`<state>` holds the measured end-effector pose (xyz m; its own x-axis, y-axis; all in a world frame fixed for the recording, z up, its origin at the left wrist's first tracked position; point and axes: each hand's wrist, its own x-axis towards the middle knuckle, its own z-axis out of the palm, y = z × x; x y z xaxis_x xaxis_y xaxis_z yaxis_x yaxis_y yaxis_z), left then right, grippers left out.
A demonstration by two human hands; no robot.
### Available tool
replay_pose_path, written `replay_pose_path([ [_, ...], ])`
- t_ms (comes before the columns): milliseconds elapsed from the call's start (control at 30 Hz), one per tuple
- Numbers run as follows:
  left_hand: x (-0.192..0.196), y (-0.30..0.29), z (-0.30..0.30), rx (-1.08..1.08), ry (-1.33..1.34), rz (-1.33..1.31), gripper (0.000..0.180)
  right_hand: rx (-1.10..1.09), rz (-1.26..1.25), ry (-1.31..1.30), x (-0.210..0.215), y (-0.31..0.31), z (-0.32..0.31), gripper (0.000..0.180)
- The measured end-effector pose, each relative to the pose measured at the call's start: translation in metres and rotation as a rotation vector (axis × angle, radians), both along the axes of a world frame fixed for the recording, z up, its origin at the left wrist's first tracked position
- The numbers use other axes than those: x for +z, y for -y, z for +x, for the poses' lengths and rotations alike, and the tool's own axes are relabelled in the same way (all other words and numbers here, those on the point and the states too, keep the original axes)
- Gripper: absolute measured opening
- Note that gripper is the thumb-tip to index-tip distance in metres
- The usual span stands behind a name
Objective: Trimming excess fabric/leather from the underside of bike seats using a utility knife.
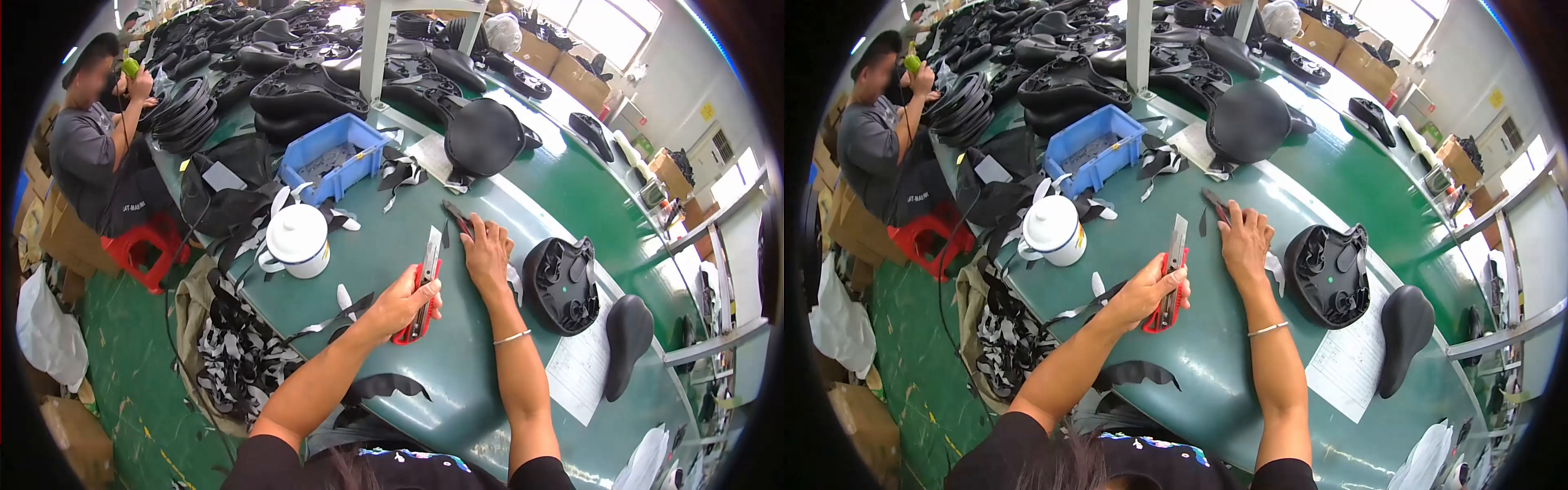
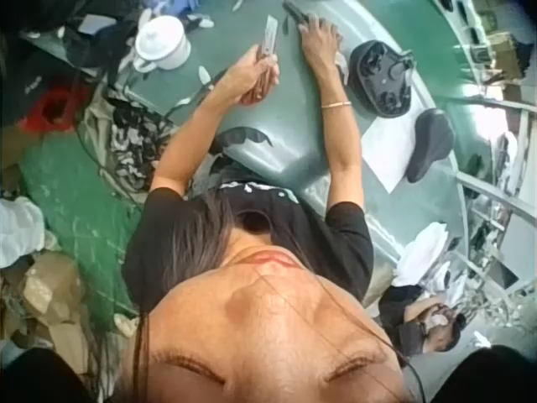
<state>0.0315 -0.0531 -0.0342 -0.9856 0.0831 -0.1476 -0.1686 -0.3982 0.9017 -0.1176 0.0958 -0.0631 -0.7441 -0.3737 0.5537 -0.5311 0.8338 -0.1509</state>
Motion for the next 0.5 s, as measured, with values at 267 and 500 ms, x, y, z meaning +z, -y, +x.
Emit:
replay_pose_path([
  [267,0.011,0.018,0.013,-0.184,-0.074,-0.053,0.034,0.18,-0.451,0.608,0.065,-0.035,0.096,0.021],
  [500,0.015,0.015,0.01,-0.265,-0.152,-0.178,0.037,0.302,-0.26,0.426,0.066,-0.06,0.13,0.017],
])
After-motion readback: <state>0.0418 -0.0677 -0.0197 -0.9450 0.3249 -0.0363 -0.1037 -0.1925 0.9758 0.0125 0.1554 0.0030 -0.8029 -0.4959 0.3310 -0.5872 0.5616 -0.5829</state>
